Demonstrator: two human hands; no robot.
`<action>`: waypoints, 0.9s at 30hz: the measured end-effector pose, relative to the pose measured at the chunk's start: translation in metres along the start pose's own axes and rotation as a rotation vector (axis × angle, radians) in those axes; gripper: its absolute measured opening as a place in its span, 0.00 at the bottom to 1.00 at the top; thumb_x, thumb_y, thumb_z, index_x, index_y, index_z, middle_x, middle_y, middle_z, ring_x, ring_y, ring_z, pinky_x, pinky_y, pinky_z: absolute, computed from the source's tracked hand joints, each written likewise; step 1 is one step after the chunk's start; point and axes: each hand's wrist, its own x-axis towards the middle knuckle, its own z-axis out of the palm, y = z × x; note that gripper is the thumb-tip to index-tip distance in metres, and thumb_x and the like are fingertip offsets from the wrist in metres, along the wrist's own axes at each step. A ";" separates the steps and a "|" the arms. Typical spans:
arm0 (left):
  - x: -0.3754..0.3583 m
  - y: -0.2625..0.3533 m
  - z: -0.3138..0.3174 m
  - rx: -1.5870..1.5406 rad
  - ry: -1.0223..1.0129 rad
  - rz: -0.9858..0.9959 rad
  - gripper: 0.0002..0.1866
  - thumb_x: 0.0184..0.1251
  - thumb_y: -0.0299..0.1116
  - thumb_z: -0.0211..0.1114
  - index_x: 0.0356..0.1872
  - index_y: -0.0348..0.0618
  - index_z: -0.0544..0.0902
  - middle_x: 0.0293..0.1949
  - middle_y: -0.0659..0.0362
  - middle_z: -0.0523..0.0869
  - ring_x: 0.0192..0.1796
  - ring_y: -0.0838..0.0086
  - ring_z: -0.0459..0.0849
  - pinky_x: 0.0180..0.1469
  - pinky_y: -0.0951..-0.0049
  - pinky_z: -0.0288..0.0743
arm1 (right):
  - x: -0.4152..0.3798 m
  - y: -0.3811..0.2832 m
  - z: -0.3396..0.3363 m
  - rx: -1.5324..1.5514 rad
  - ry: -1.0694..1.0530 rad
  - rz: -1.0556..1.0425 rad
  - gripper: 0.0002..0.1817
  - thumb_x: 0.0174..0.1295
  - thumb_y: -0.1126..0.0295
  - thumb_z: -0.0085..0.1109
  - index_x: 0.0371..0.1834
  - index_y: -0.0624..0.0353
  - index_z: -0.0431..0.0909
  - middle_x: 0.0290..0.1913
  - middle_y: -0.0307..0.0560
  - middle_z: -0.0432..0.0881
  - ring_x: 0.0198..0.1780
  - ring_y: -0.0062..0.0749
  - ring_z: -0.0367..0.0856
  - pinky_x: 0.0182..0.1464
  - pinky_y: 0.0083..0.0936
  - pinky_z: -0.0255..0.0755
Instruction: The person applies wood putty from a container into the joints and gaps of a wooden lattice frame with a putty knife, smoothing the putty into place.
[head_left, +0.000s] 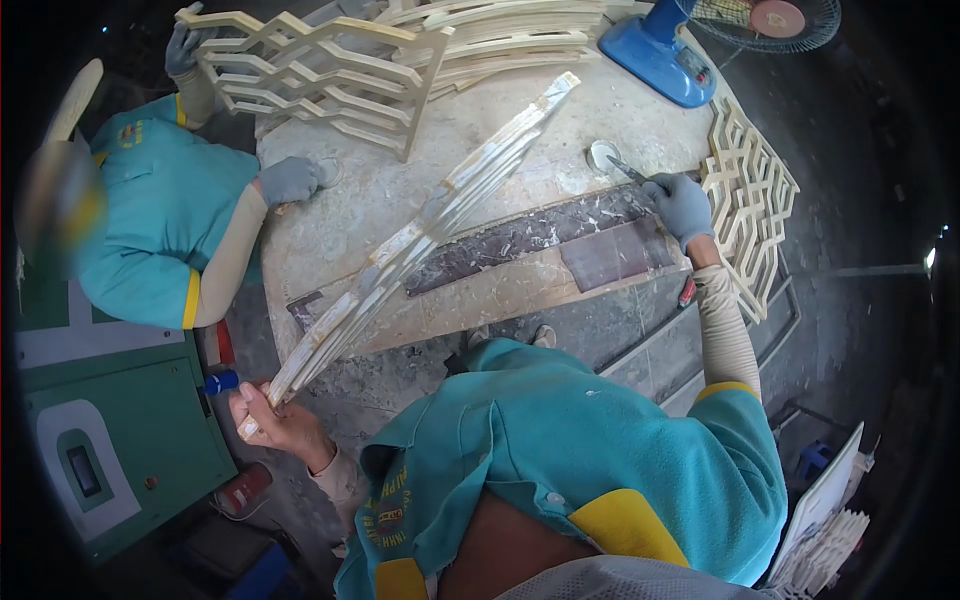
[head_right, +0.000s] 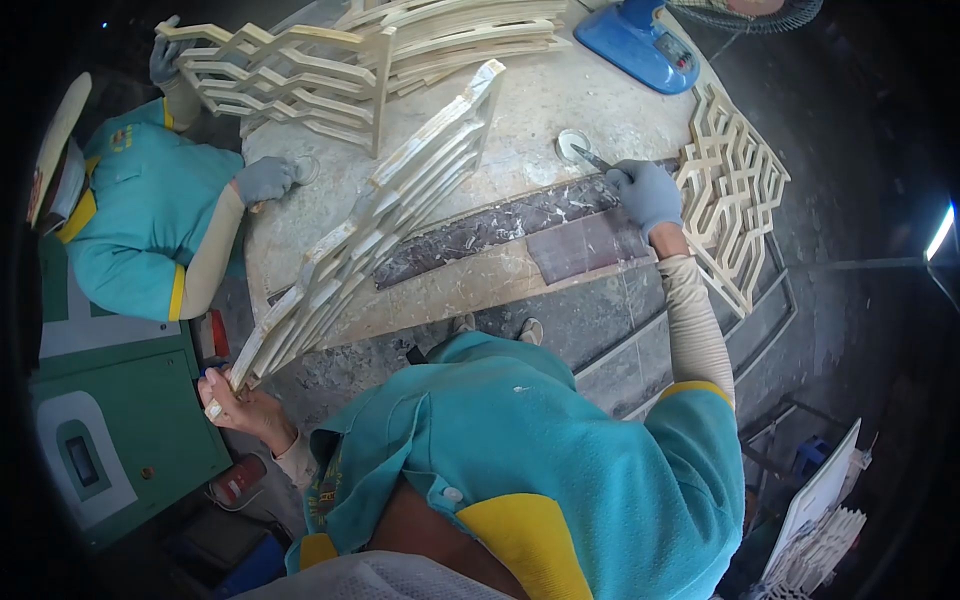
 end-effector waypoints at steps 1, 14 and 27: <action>0.001 0.001 0.001 0.000 -0.012 -0.003 0.19 0.73 0.32 0.62 0.21 0.41 0.68 0.24 0.62 0.69 0.28 0.78 0.70 0.35 0.73 0.63 | -0.001 -0.003 0.000 0.001 -0.001 0.012 0.13 0.64 0.57 0.61 0.45 0.47 0.89 0.40 0.54 0.89 0.44 0.54 0.87 0.48 0.43 0.78; -0.008 0.010 0.008 0.141 0.015 0.001 0.21 0.73 0.36 0.62 0.20 0.40 0.68 0.22 0.61 0.69 0.26 0.78 0.68 0.34 0.74 0.59 | 0.056 -0.030 0.020 -0.384 -0.119 -0.018 0.12 0.61 0.64 0.61 0.41 0.57 0.89 0.41 0.61 0.88 0.45 0.55 0.89 0.48 0.44 0.82; -0.001 0.005 0.007 0.087 0.015 -0.005 0.21 0.73 0.34 0.62 0.19 0.46 0.65 0.20 0.67 0.64 0.24 0.83 0.62 0.30 0.76 0.52 | 0.052 -0.018 0.034 -0.219 -0.107 0.024 0.14 0.62 0.59 0.63 0.41 0.55 0.90 0.40 0.57 0.89 0.45 0.51 0.89 0.50 0.41 0.80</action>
